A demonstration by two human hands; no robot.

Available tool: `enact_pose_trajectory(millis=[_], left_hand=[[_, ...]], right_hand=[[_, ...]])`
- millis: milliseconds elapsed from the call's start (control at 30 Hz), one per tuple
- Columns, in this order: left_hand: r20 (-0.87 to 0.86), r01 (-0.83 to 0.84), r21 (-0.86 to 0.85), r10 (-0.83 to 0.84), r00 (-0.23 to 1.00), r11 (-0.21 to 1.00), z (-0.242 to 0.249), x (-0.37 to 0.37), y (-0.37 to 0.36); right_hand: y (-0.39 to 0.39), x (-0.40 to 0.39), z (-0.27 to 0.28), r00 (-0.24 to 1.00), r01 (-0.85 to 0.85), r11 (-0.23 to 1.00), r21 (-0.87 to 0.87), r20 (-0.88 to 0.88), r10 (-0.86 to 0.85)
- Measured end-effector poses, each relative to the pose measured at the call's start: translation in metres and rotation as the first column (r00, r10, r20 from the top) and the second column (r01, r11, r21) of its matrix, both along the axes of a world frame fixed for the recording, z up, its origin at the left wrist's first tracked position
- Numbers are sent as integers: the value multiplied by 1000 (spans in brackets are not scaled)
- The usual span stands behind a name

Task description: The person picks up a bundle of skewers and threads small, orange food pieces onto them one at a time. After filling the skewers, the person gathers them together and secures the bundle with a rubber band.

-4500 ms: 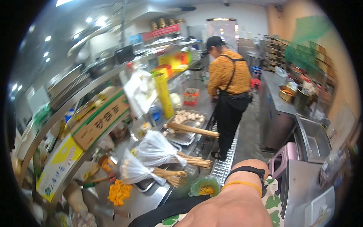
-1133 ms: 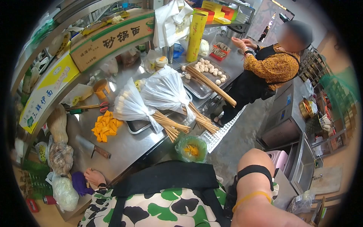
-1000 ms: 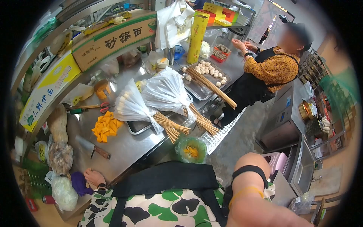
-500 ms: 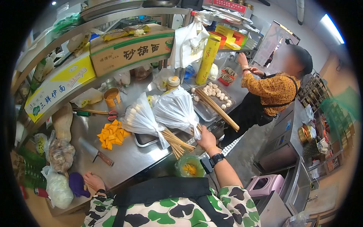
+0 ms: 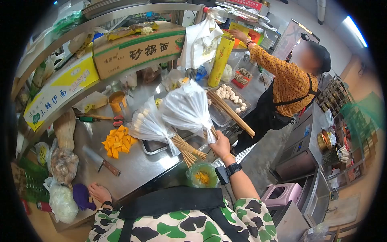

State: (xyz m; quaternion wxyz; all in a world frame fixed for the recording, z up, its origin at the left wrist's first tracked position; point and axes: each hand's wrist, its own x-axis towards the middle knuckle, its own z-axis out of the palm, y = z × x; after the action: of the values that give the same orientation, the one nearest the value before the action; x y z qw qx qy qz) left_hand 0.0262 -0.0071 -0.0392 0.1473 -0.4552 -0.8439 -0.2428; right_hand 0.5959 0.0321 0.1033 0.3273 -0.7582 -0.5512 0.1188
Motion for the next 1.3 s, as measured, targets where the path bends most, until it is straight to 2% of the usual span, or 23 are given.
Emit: enact_pose_trajectory(millis=[33, 67, 133, 233, 367, 400, 467, 500, 533, 567, 600, 633, 667, 733, 800, 867, 933, 967, 1033, 1067, 1100, 1133, 1300], left_hand=[[7, 0, -21, 0, 1000, 1000, 0, 0, -2], [1, 2, -13, -2, 1000, 1000, 1, 1, -2], [-13, 8, 3, -8, 1000, 1000, 3, 1, -1], [-38, 15, 29, -14, 999, 999, 0, 0, 0], [17, -6, -2, 6, 1000, 1000, 8, 6, 0], [29, -19, -26, 20, 999, 999, 11, 8, 0], [32, -32, -42, 33, 999, 999, 12, 6, 1], [25, -35, -35, 36, 999, 999, 8, 5, 0], [16, -41, -31, 41, 999, 999, 4, 4, 1], [-9, -29, -17, 29, 1000, 999, 0, 2, 3], [-33, -22, -5, 22, 999, 1000, -7, 0, 4], [-56, -19, 6, 19, 998, 1000, -6, -2, 2], [-36, -7, 6, 7, 999, 1000, -5, -4, -2], [15, 8, 0, -8, 1000, 1000, 10, 6, -1], [24, -13, -4, 13, 1000, 1000, 10, 7, 1], [-32, -18, 38, 19, 999, 999, 4, 3, 2], [3, -27, 30, 27, 1000, 999, 8, 5, 1], [22, -24, 26, 24, 999, 999, 10, 6, 2], [36, -35, 1, 35, 999, 999, 11, 6, 2], [45, -39, -7, 39, 998, 999, 11, 6, 1], [49, -45, -8, 46, 998, 999, 11, 7, 0], [52, -54, -8, 55, 997, 998, 10, 6, 0], [64, -47, 2, 46, 997, 999, 9, 1, 2]], right_hand=[[2, 1, 2, 998, -7, 999, 39, -66, 10], [7, 5, 1, 997, -38, 991, 131, -58, 46], [11, -8, 33, 987, -94, 966, 241, -102, 122], [24, -24, 59, 982, -43, 972, 233, -168, 84], [53, -36, 36, 994, -80, 965, 248, -50, 95], [59, -43, 29, 994, -59, 984, 171, -84, 74], [72, -46, -5, 999, -33, 999, 30, -34, 34], [79, -43, -21, 995, -99, 995, 8, -26, 100], [84, -45, -32, 980, -196, 974, 116, 47, 192], [90, -41, -40, 985, -166, 986, 23, 57, 164], [94, -40, -39, 987, -137, 988, -71, 71, 142], [94, -45, -30, 989, -145, 989, 8, 44, 144], [91, -47, -21, 992, -116, 986, -116, 30, 120], [88, -47, -20, 986, -125, 980, -154, 92, 140], [88, -46, -19, 991, -109, 981, -161, 61, 120], [82, -57, -10, 976, -97, 986, -136, 181, 121], [65, -87, 13, 859, -164, 972, 167, 509, 57], [63, -105, 22, 822, -288, 915, 283, 563, 84], [57, -142, 26, 768, -549, 803, 232, 519, 375], [51, -159, 17, 636, -687, 724, 68, 538, 553], [49, -178, 3, 572, -802, 582, 135, 455, 682], [45, -196, -8, 524, -838, 529, 132, 466, 713], [68, -206, -68, 487, -796, 598, -89, 493, 721]])
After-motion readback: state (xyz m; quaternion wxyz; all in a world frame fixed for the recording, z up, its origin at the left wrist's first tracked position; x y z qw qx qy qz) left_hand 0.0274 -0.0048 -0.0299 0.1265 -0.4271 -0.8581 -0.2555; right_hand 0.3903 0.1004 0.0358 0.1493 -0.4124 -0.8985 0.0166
